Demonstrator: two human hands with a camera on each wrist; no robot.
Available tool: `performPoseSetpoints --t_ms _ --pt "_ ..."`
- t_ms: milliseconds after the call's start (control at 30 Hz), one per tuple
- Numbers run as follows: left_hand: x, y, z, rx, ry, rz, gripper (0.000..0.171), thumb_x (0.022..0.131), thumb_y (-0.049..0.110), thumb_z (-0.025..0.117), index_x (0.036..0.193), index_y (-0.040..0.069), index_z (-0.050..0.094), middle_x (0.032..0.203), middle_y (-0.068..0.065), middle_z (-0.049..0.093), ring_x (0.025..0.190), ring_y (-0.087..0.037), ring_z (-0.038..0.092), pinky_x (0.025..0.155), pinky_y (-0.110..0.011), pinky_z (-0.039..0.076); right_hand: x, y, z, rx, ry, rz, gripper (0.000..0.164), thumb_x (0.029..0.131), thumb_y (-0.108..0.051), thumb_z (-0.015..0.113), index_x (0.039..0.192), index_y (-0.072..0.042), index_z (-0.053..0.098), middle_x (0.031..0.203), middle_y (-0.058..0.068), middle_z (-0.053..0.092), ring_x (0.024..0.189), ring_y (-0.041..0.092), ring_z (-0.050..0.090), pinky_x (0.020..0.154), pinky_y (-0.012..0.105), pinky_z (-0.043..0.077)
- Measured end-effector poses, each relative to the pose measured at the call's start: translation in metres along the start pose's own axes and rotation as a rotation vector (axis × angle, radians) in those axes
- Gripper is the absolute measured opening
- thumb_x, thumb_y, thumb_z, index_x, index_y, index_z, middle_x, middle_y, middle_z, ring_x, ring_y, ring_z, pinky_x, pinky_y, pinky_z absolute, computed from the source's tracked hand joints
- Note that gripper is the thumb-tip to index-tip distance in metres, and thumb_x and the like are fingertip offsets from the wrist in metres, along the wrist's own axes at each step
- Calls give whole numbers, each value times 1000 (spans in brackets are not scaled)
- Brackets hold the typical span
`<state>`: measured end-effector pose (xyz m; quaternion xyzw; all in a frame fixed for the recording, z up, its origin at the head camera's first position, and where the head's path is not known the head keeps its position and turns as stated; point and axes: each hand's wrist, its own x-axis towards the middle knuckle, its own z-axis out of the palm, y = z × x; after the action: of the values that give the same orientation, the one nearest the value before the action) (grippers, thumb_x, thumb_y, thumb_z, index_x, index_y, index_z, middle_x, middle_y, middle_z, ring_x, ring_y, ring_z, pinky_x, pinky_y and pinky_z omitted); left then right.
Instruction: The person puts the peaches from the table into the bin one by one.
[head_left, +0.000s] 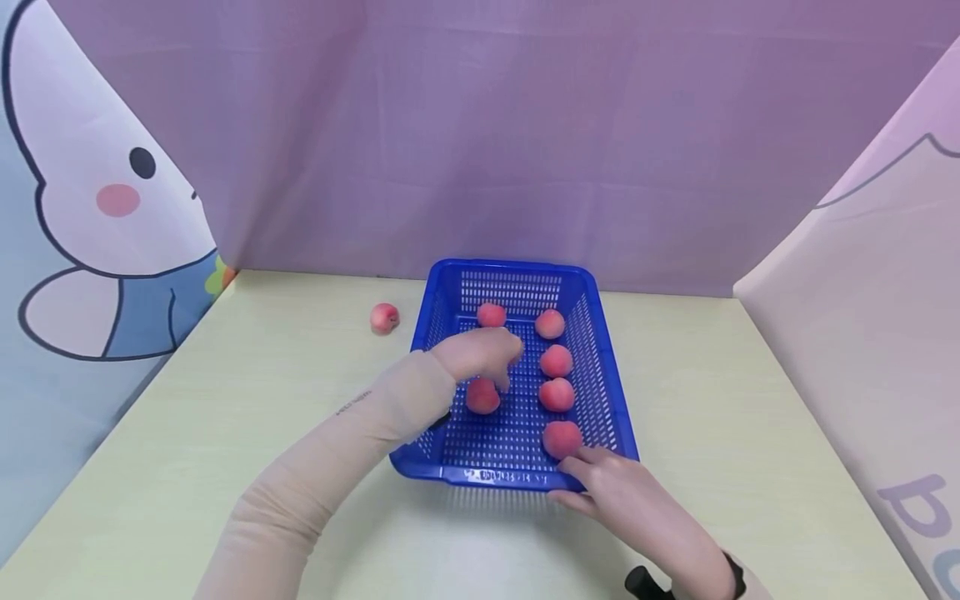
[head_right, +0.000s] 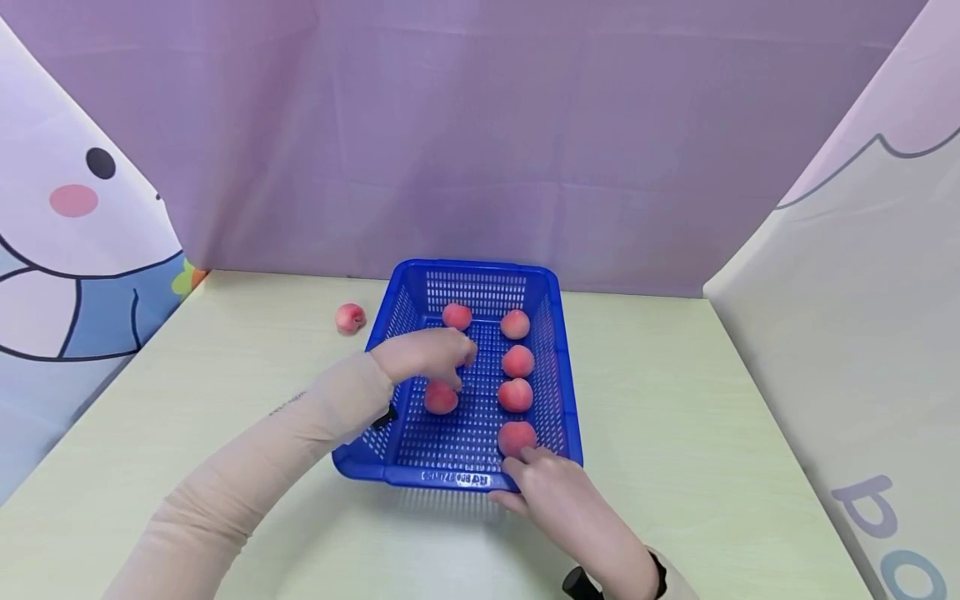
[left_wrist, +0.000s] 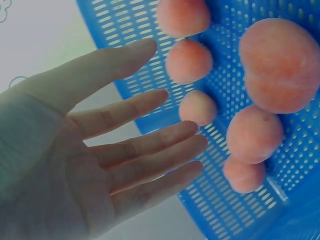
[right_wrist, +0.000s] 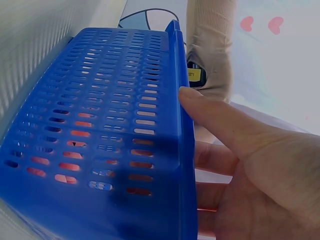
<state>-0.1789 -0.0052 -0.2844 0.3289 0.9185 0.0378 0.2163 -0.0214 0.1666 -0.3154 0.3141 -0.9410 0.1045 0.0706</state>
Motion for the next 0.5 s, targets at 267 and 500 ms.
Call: performPoseSetpoints --t_ms 267,500 --pt "-13 0 -15 26 33 26 29 76 22 69 100 8 58 90 -1 60 78 -11 53 73 -25 46 0 0 0 19 -15 16 23 77 -33 64 85 -12 64 77 -2 61 71 12 57 62 27 50" --pt "-28 -9 -28 -68 90 44 19 81 15 60 97 6 60 81 -1 57 71 -13 52 66 -24 44 0 1 0 9 1 -9 26 80 -38 60 84 -13 63 76 -3 60 70 12 56 61 26 49"
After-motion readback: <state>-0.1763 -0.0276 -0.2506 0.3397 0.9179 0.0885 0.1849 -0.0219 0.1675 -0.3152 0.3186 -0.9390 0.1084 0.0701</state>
